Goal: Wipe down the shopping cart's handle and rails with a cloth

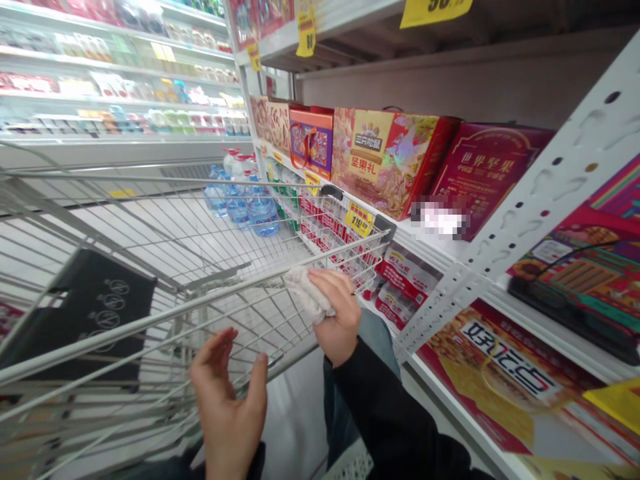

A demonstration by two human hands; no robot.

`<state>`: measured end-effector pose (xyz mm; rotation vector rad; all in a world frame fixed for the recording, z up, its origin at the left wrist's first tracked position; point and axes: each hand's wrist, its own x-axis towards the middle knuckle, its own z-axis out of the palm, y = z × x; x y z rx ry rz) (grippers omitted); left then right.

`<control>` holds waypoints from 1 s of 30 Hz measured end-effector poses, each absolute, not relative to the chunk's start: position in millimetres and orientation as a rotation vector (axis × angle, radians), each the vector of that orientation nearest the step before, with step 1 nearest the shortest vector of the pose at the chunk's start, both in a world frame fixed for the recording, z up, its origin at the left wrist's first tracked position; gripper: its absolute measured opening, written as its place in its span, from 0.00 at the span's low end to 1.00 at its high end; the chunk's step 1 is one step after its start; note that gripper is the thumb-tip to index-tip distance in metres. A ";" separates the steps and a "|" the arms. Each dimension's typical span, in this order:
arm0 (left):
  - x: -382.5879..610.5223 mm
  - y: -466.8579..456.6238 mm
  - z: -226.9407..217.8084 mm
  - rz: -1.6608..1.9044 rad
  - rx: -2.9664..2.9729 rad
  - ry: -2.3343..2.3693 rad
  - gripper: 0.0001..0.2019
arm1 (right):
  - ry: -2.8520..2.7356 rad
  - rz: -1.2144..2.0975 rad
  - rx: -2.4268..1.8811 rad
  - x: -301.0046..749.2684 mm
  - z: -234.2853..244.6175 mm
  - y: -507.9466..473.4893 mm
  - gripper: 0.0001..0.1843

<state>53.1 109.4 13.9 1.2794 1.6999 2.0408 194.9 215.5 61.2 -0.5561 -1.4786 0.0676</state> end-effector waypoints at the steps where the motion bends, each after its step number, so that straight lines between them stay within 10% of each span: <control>1: 54.2 109.2 14.1 2.030 1.290 1.705 0.33 | -1.455 0.065 -0.560 196.9 60.0 218.0 0.20; 30: 51.9 95.8 10.4 1.751 1.650 1.932 0.26 | -1.719 0.136 -0.370 160.3 69.6 173.9 0.25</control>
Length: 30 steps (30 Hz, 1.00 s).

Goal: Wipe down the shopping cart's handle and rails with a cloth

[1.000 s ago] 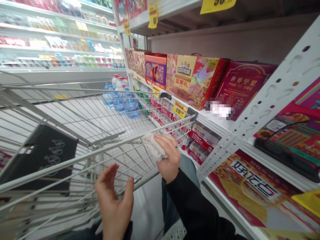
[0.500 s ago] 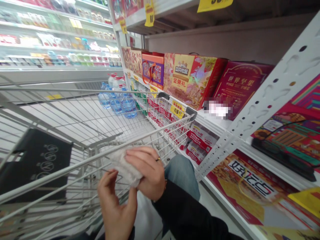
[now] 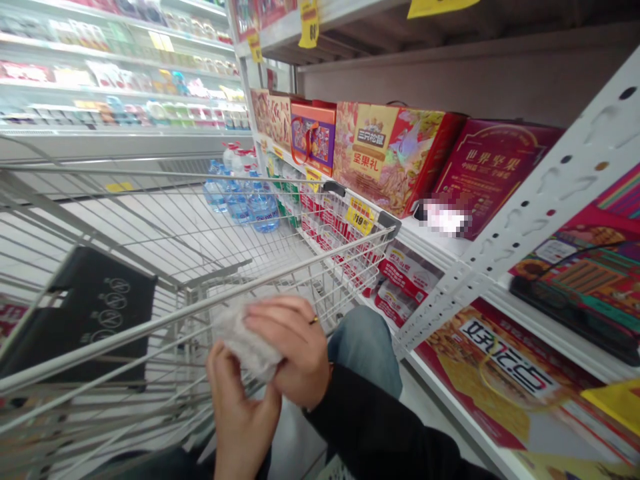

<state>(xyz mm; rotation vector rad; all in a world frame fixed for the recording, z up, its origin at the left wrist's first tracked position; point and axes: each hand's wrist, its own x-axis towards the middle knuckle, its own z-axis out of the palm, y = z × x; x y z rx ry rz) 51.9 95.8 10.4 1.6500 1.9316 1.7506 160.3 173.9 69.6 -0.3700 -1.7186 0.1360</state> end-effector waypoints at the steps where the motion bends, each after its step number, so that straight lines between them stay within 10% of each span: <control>1: 49.8 94.2 8.5 1.730 1.651 1.943 0.26 | -1.769 0.131 -0.315 155.1 71.3 169.9 0.26; 15: 56.2 94.9 18.6 1.756 1.616 1.900 0.13 | -1.488 0.125 -0.576 175.0 68.6 183.6 0.20; 21: 49.1 90.7 8.3 1.767 1.691 1.929 0.24 | -1.717 0.185 -0.294 148.2 72.3 160.9 0.28; 30: 61.4 85.7 27.9 1.752 1.688 1.952 0.07 | -1.474 0.112 -0.577 189.4 66.9 186.8 0.18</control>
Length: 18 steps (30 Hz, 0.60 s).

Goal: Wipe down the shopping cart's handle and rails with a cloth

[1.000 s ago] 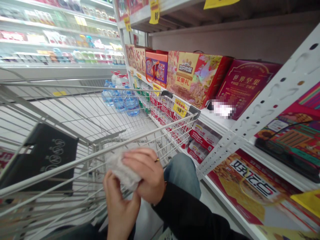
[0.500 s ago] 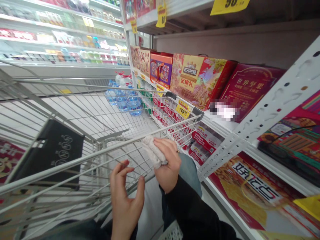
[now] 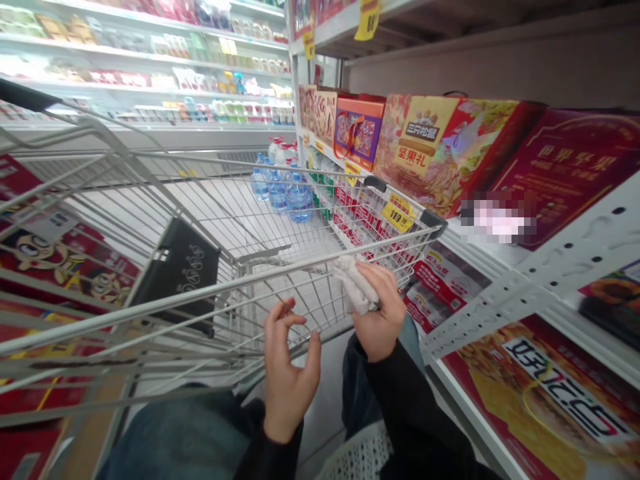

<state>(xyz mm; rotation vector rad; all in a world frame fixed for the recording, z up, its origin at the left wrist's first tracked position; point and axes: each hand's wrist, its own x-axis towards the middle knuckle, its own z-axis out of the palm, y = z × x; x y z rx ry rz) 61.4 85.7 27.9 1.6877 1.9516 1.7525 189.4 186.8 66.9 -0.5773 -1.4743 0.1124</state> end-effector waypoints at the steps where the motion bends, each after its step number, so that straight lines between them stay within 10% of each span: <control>1: 61.6 85.4 28.2 1.747 1.703 1.966 0.07 | -1.464 0.110 -0.589 187.8 66.7 185.9 0.18; 18: 56.5 82.0 28.5 1.704 1.715 1.948 0.02 | -1.593 0.135 -0.459 188.6 65.8 185.7 0.21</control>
